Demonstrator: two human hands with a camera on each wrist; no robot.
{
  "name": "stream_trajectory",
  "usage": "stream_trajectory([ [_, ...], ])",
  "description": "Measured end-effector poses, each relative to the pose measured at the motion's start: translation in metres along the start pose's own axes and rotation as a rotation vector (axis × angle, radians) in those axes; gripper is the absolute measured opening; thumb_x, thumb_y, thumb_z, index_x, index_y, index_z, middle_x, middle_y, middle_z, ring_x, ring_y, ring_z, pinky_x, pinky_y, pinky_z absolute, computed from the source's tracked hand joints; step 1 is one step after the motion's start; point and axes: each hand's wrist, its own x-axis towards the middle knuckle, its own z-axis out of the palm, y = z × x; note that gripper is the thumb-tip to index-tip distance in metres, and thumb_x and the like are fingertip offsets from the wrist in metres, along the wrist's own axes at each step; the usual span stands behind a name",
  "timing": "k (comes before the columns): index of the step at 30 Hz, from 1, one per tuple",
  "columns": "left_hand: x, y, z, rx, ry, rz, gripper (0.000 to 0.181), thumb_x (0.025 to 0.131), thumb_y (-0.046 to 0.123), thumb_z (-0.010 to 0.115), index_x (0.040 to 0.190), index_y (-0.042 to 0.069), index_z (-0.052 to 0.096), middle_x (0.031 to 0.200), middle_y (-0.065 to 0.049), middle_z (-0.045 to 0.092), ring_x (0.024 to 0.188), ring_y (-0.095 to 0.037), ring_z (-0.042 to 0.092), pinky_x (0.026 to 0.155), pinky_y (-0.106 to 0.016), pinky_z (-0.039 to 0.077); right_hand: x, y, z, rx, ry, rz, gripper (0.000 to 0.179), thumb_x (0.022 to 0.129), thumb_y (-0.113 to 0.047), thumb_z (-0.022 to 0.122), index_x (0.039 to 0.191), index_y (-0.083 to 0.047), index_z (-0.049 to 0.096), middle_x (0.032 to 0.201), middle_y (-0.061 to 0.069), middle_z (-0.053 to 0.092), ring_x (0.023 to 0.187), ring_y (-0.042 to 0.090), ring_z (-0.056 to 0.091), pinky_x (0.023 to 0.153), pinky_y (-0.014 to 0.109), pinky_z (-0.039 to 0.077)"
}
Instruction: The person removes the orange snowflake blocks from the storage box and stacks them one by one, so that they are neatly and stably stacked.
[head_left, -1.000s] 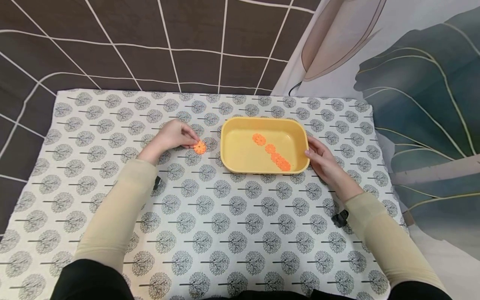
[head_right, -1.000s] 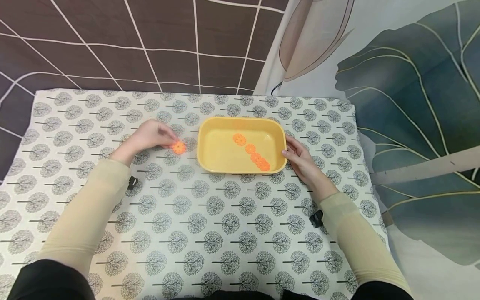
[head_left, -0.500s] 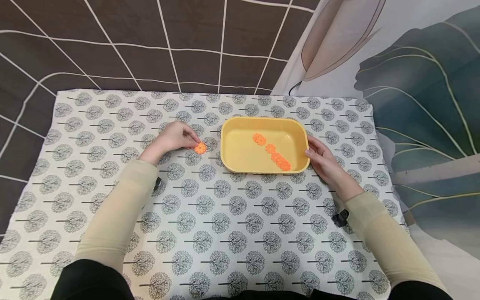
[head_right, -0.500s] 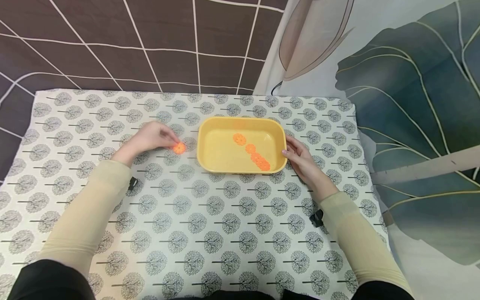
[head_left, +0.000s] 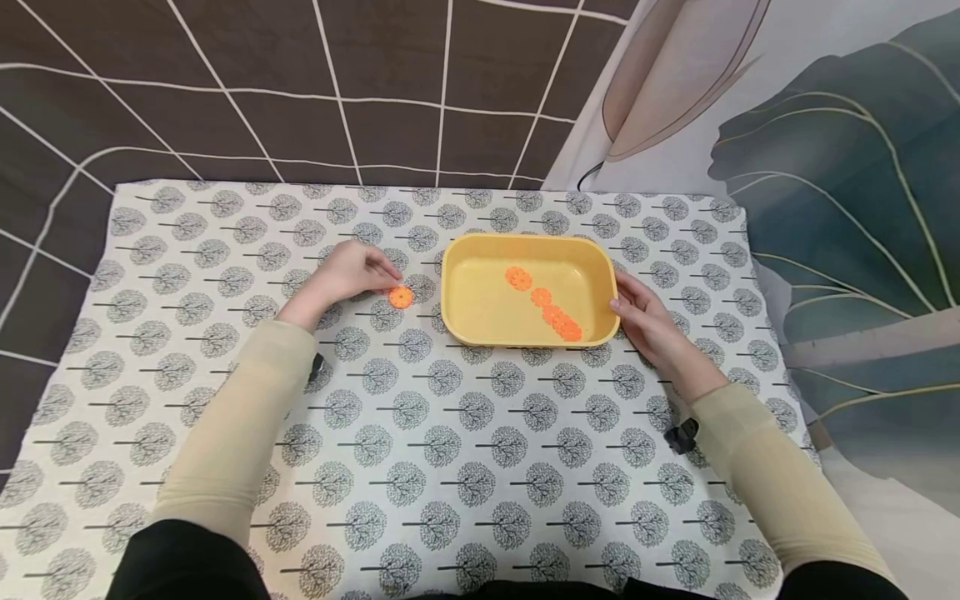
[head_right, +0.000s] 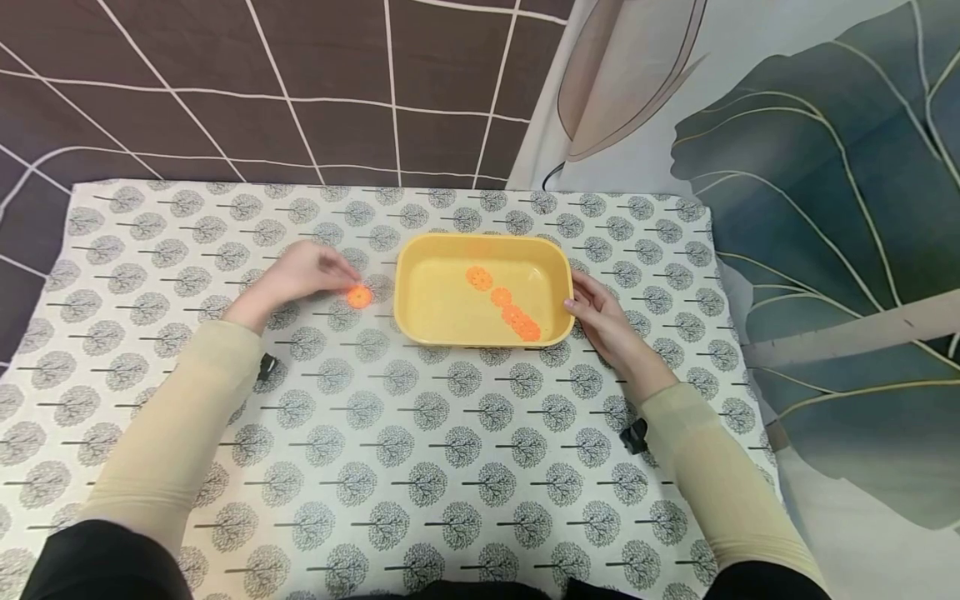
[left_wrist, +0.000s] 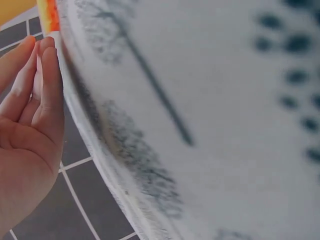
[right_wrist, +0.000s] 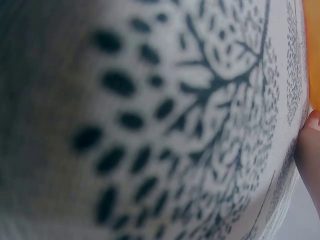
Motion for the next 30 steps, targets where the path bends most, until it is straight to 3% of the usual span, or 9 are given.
stream_trajectory([
  [10, 0.009, 0.034, -0.002, -0.009, 0.071, 0.084, 0.019, 0.095, 0.006, 0.078, 0.114, 0.003, 0.078, 0.115, -0.018, 0.078, 0.090, -0.016, 0.069, 0.080, -0.017, 0.056, 0.001, 0.001, -0.001, -0.014, 0.000, -0.005, 0.066, 0.107, -0.004, 0.054, 0.164, 0.005, 0.023, 0.175, 0.022, 0.017, 0.137, 0.001, 0.050, 0.121, 0.015, 0.040],
  [16, 0.020, 0.058, 0.005, -0.033, 0.093, 0.126, 0.019, 0.093, 0.006, 0.080, 0.113, 0.003, 0.079, 0.113, -0.018, 0.079, 0.095, -0.022, 0.072, 0.086, -0.025, 0.060, 0.001, 0.000, 0.000, -0.007, -0.004, -0.013, 0.065, 0.107, -0.003, 0.053, 0.164, 0.004, 0.023, 0.175, 0.021, 0.018, 0.137, 0.000, 0.050, 0.121, 0.015, 0.040],
  [22, 0.030, 0.079, 0.015, -0.107, 0.064, 0.171, 0.022, 0.092, 0.000, 0.079, 0.114, 0.001, 0.078, 0.115, -0.019, 0.078, 0.102, -0.028, 0.074, 0.094, -0.033, 0.064, 0.000, -0.001, 0.001, 0.000, -0.004, -0.016, 0.065, 0.107, 0.000, 0.052, 0.164, 0.005, 0.022, 0.176, 0.021, 0.016, 0.138, 0.001, 0.050, 0.121, 0.014, 0.040],
  [25, 0.033, 0.089, 0.022, -0.114, 0.051, 0.203, 0.021, 0.092, -0.002, 0.078, 0.113, -0.001, 0.078, 0.114, -0.020, 0.078, 0.102, -0.029, 0.074, 0.095, -0.033, 0.063, 0.000, -0.001, 0.001, 0.000, 0.003, -0.005, 0.065, 0.107, -0.001, 0.053, 0.165, 0.003, 0.022, 0.176, 0.020, 0.016, 0.145, 0.007, 0.046, 0.123, 0.016, 0.038],
  [30, 0.042, 0.102, 0.036, -0.087, 0.016, 0.278, 0.018, 0.093, -0.002, 0.077, 0.111, -0.001, 0.078, 0.114, -0.019, 0.079, 0.103, -0.029, 0.074, 0.095, -0.033, 0.063, 0.001, -0.001, 0.001, -0.017, 0.012, 0.021, 0.066, 0.107, -0.002, 0.053, 0.165, 0.003, 0.021, 0.177, 0.018, 0.014, 0.163, 0.026, 0.026, 0.128, 0.020, 0.032],
])
